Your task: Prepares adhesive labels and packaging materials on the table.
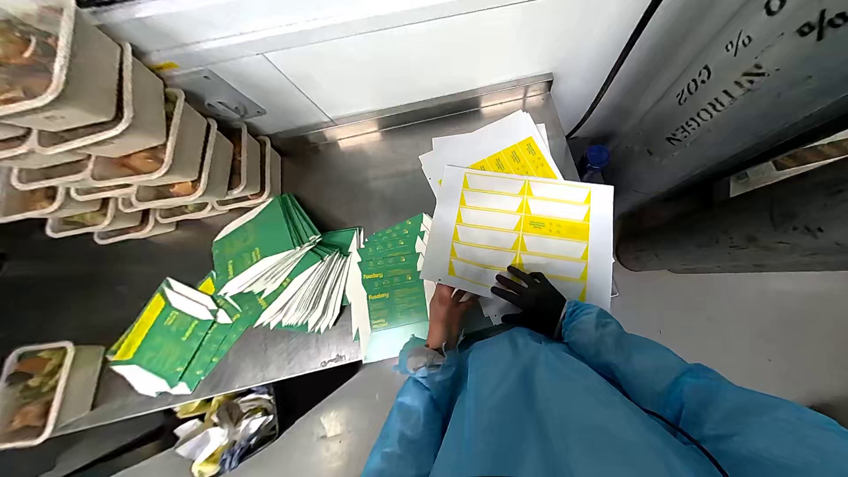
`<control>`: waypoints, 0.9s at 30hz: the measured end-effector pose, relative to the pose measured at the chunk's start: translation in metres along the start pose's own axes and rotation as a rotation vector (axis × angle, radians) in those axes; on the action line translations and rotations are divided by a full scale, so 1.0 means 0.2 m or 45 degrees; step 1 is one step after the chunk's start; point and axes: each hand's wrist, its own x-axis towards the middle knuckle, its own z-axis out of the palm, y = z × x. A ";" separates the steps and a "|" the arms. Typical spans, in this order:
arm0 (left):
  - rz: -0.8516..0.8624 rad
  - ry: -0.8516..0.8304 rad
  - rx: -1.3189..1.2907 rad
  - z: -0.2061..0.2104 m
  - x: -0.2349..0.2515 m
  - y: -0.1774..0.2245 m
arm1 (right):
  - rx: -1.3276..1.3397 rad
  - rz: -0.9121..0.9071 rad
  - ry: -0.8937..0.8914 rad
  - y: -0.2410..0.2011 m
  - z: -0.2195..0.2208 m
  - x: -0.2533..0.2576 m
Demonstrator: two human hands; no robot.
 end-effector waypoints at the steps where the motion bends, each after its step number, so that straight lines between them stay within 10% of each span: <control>1: 0.081 0.067 0.126 0.02 -0.01 -0.02 | 0.107 -0.038 0.089 0.02 0.00 -0.02; 4: 0.213 0.293 0.197 0.09 -0.02 -0.04 | 0.265 0.106 0.461 0.10 -0.03 -0.07; 7: 0.178 0.376 -0.147 0.11 -0.05 0.08 | 0.157 0.795 0.928 0.33 -0.13 -0.15; 11: 0.148 0.325 -0.414 0.06 -0.08 0.18 | 0.549 1.581 0.775 0.68 -0.22 -0.23; 14: 0.106 0.282 -0.492 0.03 -0.04 0.17 | 0.822 1.561 0.712 0.66 -0.30 -0.23; 27: -0.089 0.199 -0.539 0.18 0.01 0.25 | 1.440 1.514 1.751 0.23 -0.61 -0.22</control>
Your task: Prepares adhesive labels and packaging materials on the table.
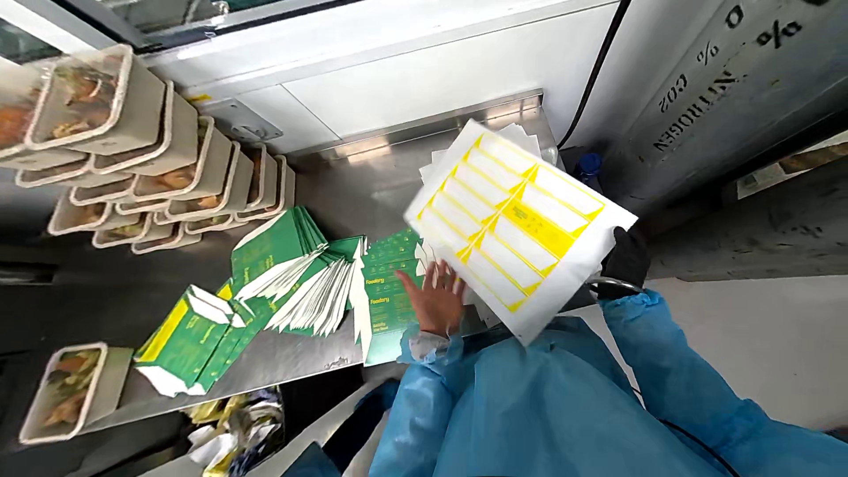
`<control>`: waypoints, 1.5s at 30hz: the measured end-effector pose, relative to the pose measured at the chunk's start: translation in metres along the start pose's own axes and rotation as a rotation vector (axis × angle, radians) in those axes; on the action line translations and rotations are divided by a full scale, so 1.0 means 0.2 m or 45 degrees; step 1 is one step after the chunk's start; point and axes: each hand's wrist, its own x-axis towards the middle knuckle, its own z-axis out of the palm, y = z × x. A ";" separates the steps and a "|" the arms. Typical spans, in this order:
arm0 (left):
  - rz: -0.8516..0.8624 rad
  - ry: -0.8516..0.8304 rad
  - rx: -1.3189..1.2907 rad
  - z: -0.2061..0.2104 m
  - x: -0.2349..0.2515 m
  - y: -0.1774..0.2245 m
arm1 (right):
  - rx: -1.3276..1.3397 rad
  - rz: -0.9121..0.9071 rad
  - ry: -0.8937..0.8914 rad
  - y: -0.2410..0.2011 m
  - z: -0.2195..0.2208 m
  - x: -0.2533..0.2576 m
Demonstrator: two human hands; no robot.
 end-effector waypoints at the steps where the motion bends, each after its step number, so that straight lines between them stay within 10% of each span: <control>1: -0.088 -0.042 0.072 0.03 -0.07 -0.06 | 0.120 0.065 0.016 -0.02 0.01 -0.05; 8: -0.687 -0.497 0.382 0.02 -0.37 -0.33 | 0.495 0.526 -0.195 0.14 0.01 -0.24; 12: -0.795 -0.164 0.111 0.09 -0.35 -0.32 | 0.741 0.644 -0.332 0.10 -0.04 -0.38; 17: -0.485 -0.338 -0.074 0.28 -0.42 -0.32 | 0.543 0.616 -0.582 0.12 -0.15 -0.52; 20: -0.144 -0.047 -0.032 0.36 -0.43 -0.29 | -0.094 0.541 -1.028 0.15 -0.29 -0.50; 24: 0.135 -0.033 0.147 0.30 -0.44 -0.22 | -0.817 -0.488 -1.071 0.14 -0.46 -0.20; 29: 0.418 -0.209 0.290 0.20 -0.49 -0.14 | -0.685 -1.553 -0.829 -0.21 -0.32 -0.27; 35: -0.094 -0.200 -0.045 0.26 -0.60 -0.02 | -0.753 -1.676 -1.175 -0.06 -0.11 -0.54; 45: -0.105 0.017 -0.028 0.23 -0.57 -0.04 | -0.813 -2.340 -1.301 0.04 -0.14 -0.22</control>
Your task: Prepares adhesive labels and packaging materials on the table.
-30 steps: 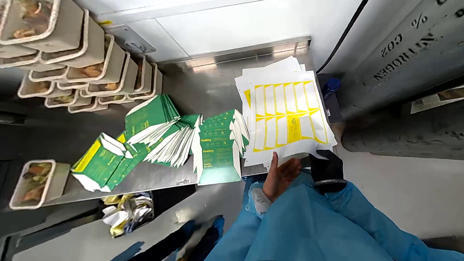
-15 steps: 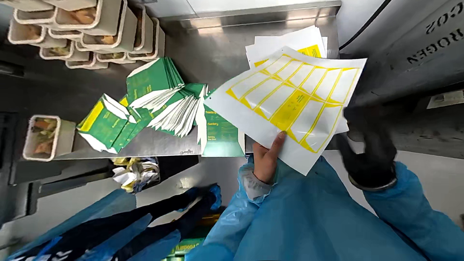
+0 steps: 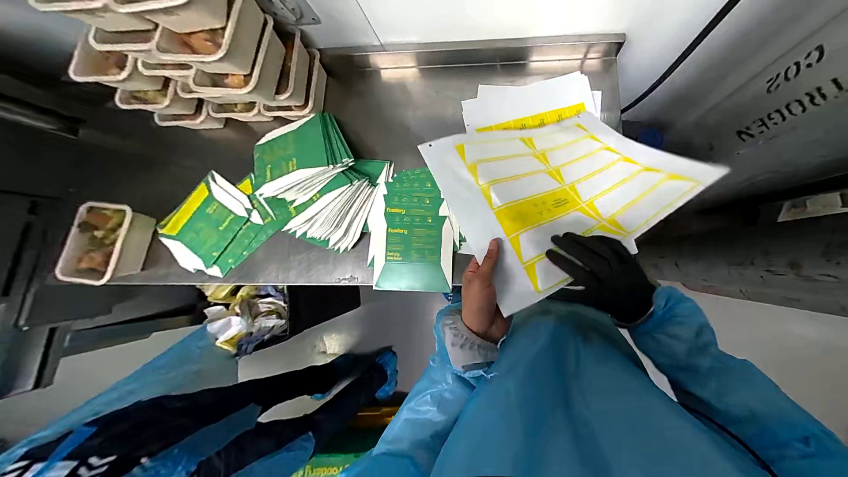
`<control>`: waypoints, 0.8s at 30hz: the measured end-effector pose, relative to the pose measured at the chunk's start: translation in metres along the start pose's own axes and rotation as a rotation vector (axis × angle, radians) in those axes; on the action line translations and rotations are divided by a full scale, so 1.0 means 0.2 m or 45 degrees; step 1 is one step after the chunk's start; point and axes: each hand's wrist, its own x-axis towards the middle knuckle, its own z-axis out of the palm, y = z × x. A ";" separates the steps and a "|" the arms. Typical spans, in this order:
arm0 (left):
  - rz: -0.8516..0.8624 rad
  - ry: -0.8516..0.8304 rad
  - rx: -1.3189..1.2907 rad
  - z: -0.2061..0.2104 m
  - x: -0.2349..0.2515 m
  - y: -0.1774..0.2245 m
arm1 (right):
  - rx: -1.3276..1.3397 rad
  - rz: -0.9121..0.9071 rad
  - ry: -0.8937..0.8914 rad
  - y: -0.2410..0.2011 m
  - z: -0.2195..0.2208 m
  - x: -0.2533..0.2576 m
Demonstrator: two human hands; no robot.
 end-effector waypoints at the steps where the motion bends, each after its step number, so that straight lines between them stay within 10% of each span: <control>1: -0.001 0.007 -0.025 -0.01 0.01 0.01 | -0.084 0.003 -0.001 0.06 0.01 -0.02; 9: -0.174 0.060 -0.456 0.03 0.03 -0.06 | -0.410 0.173 0.545 0.13 0.17 -0.19; 15: -0.012 0.029 0.216 -0.01 0.02 -0.06 | -0.134 0.166 0.123 -0.04 0.04 -0.17; 24: -0.126 -0.027 -0.026 0.01 0.05 -0.02 | -0.019 -0.303 0.084 -0.30 -0.22 0.13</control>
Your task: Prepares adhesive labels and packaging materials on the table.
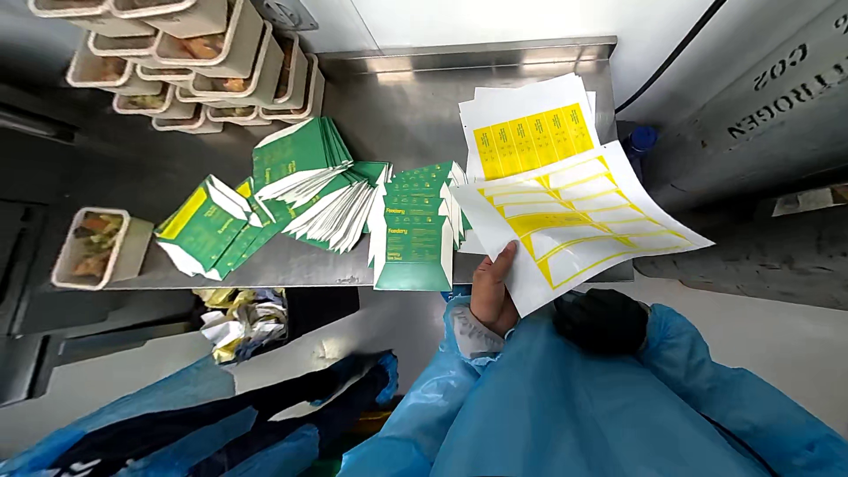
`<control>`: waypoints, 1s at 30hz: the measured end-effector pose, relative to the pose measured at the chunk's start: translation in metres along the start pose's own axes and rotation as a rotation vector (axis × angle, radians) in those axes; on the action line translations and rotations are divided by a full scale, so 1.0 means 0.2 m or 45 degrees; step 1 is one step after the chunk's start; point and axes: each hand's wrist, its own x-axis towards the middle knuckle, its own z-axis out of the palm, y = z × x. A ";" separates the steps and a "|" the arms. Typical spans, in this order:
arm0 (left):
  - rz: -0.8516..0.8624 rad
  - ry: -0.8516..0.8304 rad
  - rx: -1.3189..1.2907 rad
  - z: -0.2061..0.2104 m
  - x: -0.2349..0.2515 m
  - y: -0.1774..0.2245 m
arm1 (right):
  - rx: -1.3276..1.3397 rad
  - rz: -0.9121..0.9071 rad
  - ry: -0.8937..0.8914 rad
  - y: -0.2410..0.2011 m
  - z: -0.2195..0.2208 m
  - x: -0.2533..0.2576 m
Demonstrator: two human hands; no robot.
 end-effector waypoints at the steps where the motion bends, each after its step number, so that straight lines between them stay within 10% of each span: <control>1: 0.054 -0.020 0.031 0.00 0.00 0.00 | 0.041 0.030 0.032 0.00 -0.03 -0.01; 9: 0.440 -0.338 0.332 0.00 -0.04 0.00 | 0.543 1.051 0.231 0.11 -0.02 0.15; 22: 0.878 -0.407 0.589 0.02 0.03 -0.03 | 0.900 1.354 0.266 0.08 0.03 0.12; 30: 0.766 -0.362 0.575 0.05 0.04 0.00 | 0.633 1.153 0.264 0.10 0.04 0.12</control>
